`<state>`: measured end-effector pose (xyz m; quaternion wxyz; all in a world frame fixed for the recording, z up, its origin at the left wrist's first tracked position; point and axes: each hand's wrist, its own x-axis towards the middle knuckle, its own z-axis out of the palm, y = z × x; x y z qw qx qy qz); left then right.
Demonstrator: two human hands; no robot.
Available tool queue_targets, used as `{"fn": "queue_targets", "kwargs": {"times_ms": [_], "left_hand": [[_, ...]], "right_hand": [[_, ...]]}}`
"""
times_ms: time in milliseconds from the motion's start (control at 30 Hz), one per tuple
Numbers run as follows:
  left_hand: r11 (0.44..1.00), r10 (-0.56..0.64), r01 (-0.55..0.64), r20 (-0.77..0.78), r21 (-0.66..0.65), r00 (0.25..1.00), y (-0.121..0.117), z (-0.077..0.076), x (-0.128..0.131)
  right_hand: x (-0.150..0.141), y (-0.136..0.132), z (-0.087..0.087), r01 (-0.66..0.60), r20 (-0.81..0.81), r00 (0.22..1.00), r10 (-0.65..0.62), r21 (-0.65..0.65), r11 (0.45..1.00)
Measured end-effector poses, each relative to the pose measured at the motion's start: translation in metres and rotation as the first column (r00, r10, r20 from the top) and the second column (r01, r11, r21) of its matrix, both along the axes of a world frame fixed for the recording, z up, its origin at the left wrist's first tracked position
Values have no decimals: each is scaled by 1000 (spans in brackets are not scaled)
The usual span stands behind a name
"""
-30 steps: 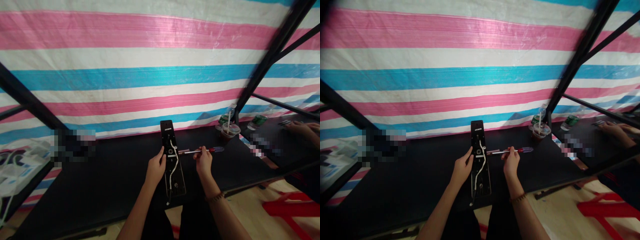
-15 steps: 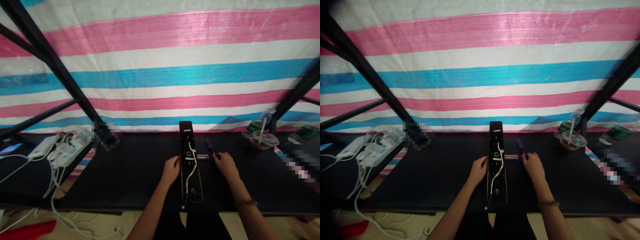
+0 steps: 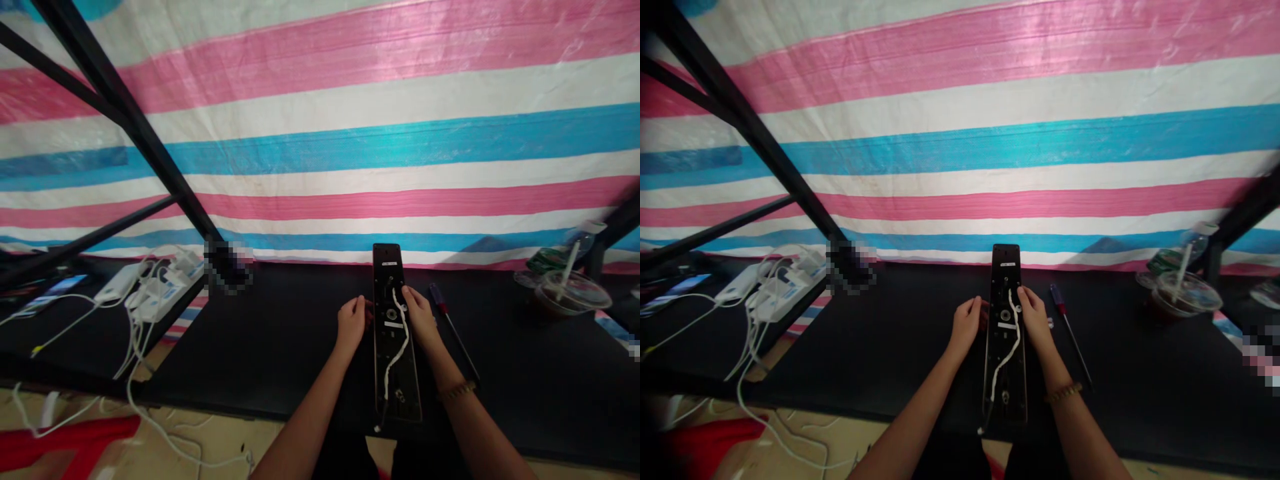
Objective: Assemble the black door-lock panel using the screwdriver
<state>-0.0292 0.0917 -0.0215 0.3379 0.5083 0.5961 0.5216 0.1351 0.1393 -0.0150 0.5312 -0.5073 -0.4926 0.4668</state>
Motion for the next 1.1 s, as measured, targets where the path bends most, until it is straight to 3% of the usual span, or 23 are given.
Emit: {"fn": "queue_targets", "kwargs": {"times_ms": [167,333,1100], "left_hand": [[998,-14,17,-51,55,999,22,-2,7],[996,-65,68,-56,64,996,15,-3,4],[995,-101,98,113,25,988,17,-1,3]], "right_hand": [[3,-1,-5,-12,-23,1000,13,16,1000],[3,-2,-4,-34,-21,999,35,37,999],[-1,-8,-5,-82,-83,993,84,28,996]]}}
